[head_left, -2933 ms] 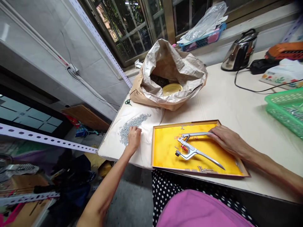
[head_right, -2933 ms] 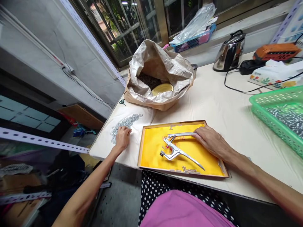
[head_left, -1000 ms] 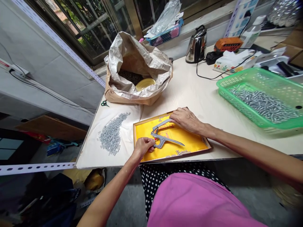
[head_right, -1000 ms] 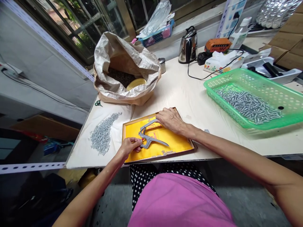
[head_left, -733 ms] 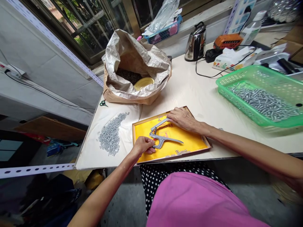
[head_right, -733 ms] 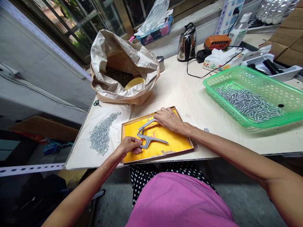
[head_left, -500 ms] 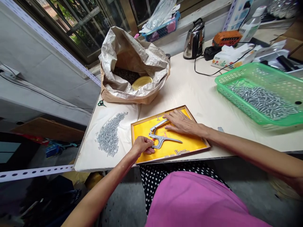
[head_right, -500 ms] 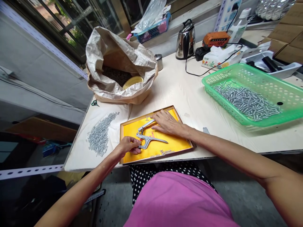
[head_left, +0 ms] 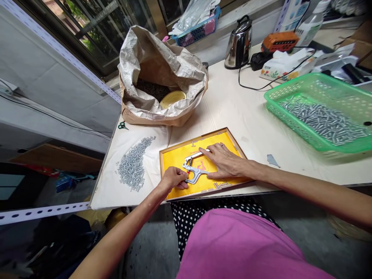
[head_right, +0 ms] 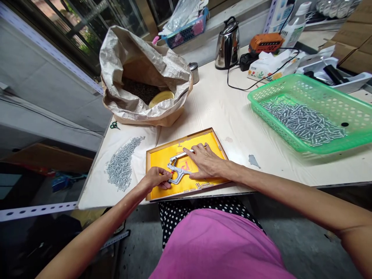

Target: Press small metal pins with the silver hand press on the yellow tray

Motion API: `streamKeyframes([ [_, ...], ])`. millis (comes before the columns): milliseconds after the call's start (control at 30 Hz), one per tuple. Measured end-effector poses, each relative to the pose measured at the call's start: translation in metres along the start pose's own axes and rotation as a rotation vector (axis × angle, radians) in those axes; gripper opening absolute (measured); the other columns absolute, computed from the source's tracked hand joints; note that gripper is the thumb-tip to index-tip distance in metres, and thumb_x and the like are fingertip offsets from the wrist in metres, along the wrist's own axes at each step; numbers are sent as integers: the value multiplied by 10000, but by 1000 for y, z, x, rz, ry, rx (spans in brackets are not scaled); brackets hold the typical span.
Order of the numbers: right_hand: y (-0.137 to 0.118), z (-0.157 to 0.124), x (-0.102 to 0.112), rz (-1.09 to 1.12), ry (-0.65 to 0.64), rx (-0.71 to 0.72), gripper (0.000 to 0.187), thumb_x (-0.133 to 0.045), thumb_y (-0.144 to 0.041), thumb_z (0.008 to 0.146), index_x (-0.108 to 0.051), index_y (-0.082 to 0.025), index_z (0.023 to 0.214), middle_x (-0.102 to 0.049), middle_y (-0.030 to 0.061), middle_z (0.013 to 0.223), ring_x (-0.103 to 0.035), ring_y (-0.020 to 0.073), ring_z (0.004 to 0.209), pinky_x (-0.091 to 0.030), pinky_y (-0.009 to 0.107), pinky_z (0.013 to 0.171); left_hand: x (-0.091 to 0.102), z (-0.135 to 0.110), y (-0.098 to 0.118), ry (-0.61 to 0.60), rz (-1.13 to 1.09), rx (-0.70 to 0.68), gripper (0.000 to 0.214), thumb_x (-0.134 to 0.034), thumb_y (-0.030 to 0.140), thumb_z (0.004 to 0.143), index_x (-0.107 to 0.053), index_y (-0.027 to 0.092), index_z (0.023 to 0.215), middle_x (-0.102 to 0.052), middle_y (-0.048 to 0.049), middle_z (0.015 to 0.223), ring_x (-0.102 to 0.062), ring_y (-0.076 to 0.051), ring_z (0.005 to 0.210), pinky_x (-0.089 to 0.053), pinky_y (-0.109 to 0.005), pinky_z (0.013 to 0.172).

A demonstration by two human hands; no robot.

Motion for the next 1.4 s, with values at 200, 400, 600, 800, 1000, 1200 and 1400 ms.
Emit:
streamKeyframes([
  [200, -3, -2, -2, 3, 22, -3, 825, -625, -528, 816, -391, -50, 1446, -543, 228, 1285, -463, 366, 1118, -361, 529, 950, 0, 1, -1, 18, -3, -2, 158, -655, 109, 879, -625, 115, 724, -649, -20, 467, -656, -128, 453, -543, -198, 530],
  [400, -12, -4, 1, -11, 57, -46, 717, -602, -478, 860, -422, -73, 1423, -591, 201, 1281, -503, 333, 1100, -352, 430, 866, -1, 1, -5, 23, -16, -7, 174, -625, 99, 895, -614, 123, 722, -650, -19, 465, -647, -118, 446, -535, -188, 529],
  [600, -16, -8, -4, -93, 122, -49, 632, -560, -458, 902, -455, -85, 1401, -652, 181, 1184, -536, 315, 1028, -273, 435, 872, -2, 0, -6, 57, -24, -15, 177, -629, 121, 888, -620, 125, 712, -646, -20, 475, -665, -136, 484, -556, -220, 575],
  [800, -15, -10, -9, -76, 158, -15, 657, -561, -450, 906, -432, -66, 1423, -636, 191, 1215, -535, 309, 1012, -296, 413, 846, -4, -7, -14, 354, 443, -400, 147, -702, 236, 849, -678, 119, 934, -731, -118, 917, -727, -260, 876, -595, -392, 798],
  [1000, -24, -5, -1, -43, 199, 41, 664, -567, -401, 923, -368, -68, 1462, -622, 190, 1258, -535, 317, 1066, -344, 445, 893, -26, 2, 2, 434, 884, -1122, 669, -768, 287, 796, -459, 153, 1374, -529, -184, 1396, -481, -341, 1312, -448, -532, 1071],
  [1200, -26, -3, 4, -110, 154, -8, 690, -661, -394, 867, -402, -67, 1416, -600, 194, 1233, -527, 320, 1079, -391, 433, 924, -26, 15, 17, 360, 995, -1062, 630, -697, 305, 840, -413, 158, 1383, -584, -148, 1213, -558, -311, 1110, -501, -484, 944],
  [1400, -26, 5, -5, -254, 134, -68, 433, -590, -321, 922, -533, -82, 1278, -639, 172, 1082, -545, 304, 961, -396, 413, 838, -24, 10, 17, 396, 1060, -1025, 446, -655, 295, 883, -482, 160, 1271, -591, -134, 1176, -560, -292, 1081, -492, -452, 940],
])
Point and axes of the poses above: each hand's wrist, its own z-axis towards the middle knuckle, its own x-axis out of the back of the hand, y = z × x, the point moved 1 cm from there along z, towards the middle knuckle
